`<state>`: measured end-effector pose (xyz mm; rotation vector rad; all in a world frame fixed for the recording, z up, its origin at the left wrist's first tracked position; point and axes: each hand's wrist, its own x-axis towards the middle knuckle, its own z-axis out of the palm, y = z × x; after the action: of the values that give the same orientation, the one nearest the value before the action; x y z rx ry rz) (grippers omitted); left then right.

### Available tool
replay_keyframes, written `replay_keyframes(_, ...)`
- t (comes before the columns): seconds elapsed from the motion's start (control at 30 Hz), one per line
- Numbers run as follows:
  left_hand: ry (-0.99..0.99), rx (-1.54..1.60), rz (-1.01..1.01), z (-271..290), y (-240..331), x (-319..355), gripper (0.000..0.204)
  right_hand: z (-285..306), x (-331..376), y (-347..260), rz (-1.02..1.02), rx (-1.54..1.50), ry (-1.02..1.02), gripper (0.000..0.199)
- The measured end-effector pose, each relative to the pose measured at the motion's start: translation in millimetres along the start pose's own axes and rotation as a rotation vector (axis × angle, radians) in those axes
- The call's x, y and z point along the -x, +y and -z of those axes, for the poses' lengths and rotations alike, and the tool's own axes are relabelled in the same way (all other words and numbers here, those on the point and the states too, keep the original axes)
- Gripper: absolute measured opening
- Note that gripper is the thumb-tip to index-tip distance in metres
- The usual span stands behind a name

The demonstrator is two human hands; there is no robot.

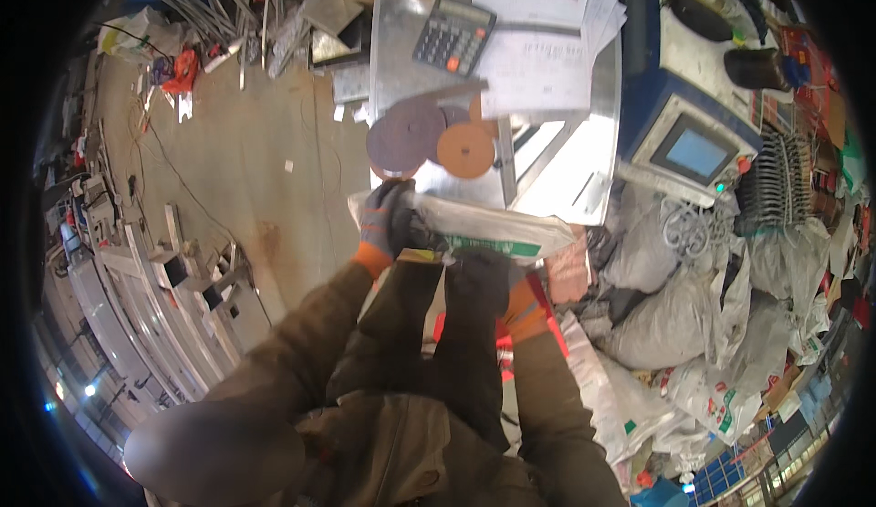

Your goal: The person writes on a white sack with a marker, then picks up small metal pieces from the sack and places them into a larger white sack. The person handles the metal pieces one at a time and transfers them between containers.

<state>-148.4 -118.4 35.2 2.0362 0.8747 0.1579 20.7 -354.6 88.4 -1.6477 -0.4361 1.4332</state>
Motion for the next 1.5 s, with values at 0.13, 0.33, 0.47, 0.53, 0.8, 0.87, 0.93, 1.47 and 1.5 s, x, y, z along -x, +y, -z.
replay_keyframes(0.13, -0.095, -0.412, -0.244, -8, -24, 3, 0.062, 15, 6, 44, -0.281, -0.705, 0.016, 0.033)
replay_keyframes(0.33, -0.270, -0.267, -0.041, -5, -45, 86, 0.052, 45, -9, 56, -0.186, -0.851, 0.100, 0.036)
replay_keyframes(0.47, -0.461, -0.300, 0.101, -41, -79, 97, 0.048, 59, -8, 35, -0.137, -0.793, 0.121, 0.039)
replay_keyframes(0.53, -0.443, -0.338, 0.239, -58, -96, 85, 0.047, 59, -5, 25, -0.131, -0.746, 0.179, 0.043)
replay_keyframes(0.8, -0.654, -0.438, 0.648, -122, -123, 18, 0.054, 49, 0, 18, -0.092, -0.778, 0.194, 0.043)
replay_keyframes(0.87, -0.735, -0.441, 0.679, -131, -121, 8, 0.050, 47, 1, 19, -0.120, -0.767, 0.207, 0.045)
replay_keyframes(0.93, -0.751, -0.469, 0.679, -141, -123, -4, 0.049, 48, 2, 18, -0.079, -0.748, 0.224, 0.046)
replay_keyframes(1.47, -0.887, -0.234, 0.138, 30, -15, -20, 0.031, 50, 27, -74, 0.082, -0.766, 0.328, 0.032)
replay_keyframes(1.5, -0.852, -0.152, 0.195, 42, 3, -21, 0.030, 46, 35, -85, 0.055, -0.631, 0.327, 0.031)
